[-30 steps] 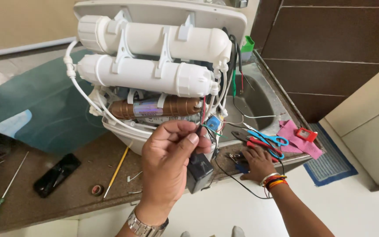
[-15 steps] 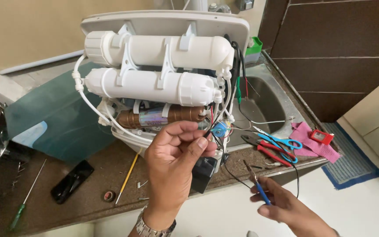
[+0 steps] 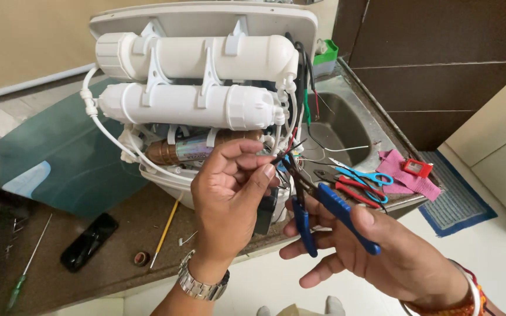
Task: The person repairs a countertop reverse-osmosis water purifier at a kitchen sink, working on its wiring and a black power adapter. They strip and join wires by hand, use pliers and scissors on the cables, and connect the adapter to the purifier's wiring.
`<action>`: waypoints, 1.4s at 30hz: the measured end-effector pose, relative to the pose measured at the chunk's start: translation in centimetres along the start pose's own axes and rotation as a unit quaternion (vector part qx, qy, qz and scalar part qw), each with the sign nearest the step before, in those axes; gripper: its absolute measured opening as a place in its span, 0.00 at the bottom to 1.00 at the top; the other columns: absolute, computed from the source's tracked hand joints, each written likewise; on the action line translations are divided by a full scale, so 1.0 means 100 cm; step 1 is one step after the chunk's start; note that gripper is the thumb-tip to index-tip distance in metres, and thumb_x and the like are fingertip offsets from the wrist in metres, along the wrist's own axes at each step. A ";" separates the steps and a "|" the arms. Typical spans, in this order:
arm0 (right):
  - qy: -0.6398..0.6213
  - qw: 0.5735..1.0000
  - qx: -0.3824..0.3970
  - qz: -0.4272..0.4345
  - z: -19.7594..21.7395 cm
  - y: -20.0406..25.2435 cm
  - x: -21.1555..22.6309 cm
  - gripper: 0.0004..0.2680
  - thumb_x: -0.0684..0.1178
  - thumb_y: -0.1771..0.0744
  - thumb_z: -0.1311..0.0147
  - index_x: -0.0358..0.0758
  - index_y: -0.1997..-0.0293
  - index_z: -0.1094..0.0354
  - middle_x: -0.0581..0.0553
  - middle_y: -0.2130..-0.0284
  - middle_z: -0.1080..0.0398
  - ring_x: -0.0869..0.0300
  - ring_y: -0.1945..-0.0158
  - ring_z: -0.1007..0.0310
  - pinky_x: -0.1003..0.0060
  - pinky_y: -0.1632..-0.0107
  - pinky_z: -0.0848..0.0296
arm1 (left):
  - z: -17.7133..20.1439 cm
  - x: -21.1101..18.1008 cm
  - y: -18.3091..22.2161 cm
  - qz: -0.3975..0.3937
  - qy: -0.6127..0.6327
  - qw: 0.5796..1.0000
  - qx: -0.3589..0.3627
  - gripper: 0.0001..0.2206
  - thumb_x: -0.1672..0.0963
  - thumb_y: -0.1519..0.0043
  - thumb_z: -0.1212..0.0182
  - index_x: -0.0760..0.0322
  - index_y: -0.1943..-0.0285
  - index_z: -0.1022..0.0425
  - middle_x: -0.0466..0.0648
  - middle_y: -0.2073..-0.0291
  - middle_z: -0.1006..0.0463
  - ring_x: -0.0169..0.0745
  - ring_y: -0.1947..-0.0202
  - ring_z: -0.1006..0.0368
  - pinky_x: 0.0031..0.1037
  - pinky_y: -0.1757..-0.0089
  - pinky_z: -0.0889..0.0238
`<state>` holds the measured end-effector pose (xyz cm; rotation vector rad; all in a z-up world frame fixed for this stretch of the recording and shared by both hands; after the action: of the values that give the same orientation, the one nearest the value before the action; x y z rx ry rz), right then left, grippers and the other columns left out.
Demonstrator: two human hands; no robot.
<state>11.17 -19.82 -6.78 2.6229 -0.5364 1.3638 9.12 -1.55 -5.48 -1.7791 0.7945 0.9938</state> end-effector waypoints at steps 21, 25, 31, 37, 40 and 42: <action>0.033 0.996 0.037 -0.079 0.011 -0.028 0.012 0.34 0.69 0.36 0.49 0.23 0.34 0.46 0.33 0.51 0.33 0.48 0.48 0.28 0.57 0.68 0.18 | 0.005 -0.023 -0.021 -0.050 -0.160 0.982 0.090 0.10 0.66 0.35 0.39 0.71 0.45 0.28 0.47 0.59 0.21 0.26 0.62 0.24 0.19 0.59 0.26; 0.014 0.997 0.028 -0.070 0.010 -0.029 0.010 0.34 0.69 0.36 0.48 0.22 0.35 0.45 0.33 0.52 0.33 0.48 0.51 0.28 0.59 0.70 0.19 | 0.005 -0.027 -0.022 -0.057 -0.188 0.977 0.087 0.10 0.65 0.35 0.39 0.70 0.46 0.28 0.46 0.60 0.19 0.25 0.62 0.22 0.19 0.59 0.25; 0.011 0.997 0.033 -0.071 0.004 -0.029 0.013 0.33 0.67 0.36 0.46 0.24 0.35 0.45 0.35 0.53 0.33 0.50 0.53 0.28 0.64 0.74 0.22 | 0.005 -0.034 -0.022 -0.091 -0.180 0.975 0.095 0.09 0.66 0.35 0.39 0.71 0.47 0.28 0.46 0.59 0.20 0.26 0.58 0.22 0.19 0.56 0.24; 0.035 0.997 0.005 -0.070 0.007 -0.026 0.009 0.31 0.66 0.37 0.44 0.24 0.37 0.43 0.36 0.57 0.33 0.53 0.57 0.28 0.66 0.78 0.26 | 0.008 -0.030 -0.021 -0.066 -0.168 0.979 0.099 0.07 0.66 0.35 0.39 0.71 0.51 0.29 0.45 0.63 0.21 0.24 0.63 0.23 0.19 0.59 0.24; 0.043 0.997 0.007 -0.061 0.024 -0.017 -0.001 0.30 0.65 0.36 0.43 0.23 0.38 0.42 0.37 0.57 0.33 0.54 0.58 0.28 0.70 0.80 0.30 | 0.009 -0.028 -0.020 -0.062 -0.155 0.980 0.106 0.06 0.66 0.34 0.39 0.71 0.52 0.30 0.45 0.63 0.22 0.25 0.63 0.24 0.19 0.59 0.25; 0.037 0.995 -0.075 -0.060 0.057 -0.004 -0.016 0.27 0.59 0.32 0.40 0.19 0.39 0.45 0.37 0.63 0.39 0.55 0.68 0.38 0.73 0.80 0.39 | 0.011 -0.026 -0.020 -0.058 -0.146 0.983 0.099 0.06 0.66 0.35 0.38 0.71 0.53 0.30 0.44 0.63 0.22 0.25 0.63 0.24 0.19 0.59 0.25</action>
<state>14.84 -20.68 -11.34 2.4346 -0.4445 1.3233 9.27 0.40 -2.66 -1.4517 0.5761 1.0305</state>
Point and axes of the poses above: each hand's wrist, its own y-axis away from the middle knuckle, its own z-axis out of the back of the hand, x = y × z, the point moved 6 cm from there along -y, towards the middle knuckle
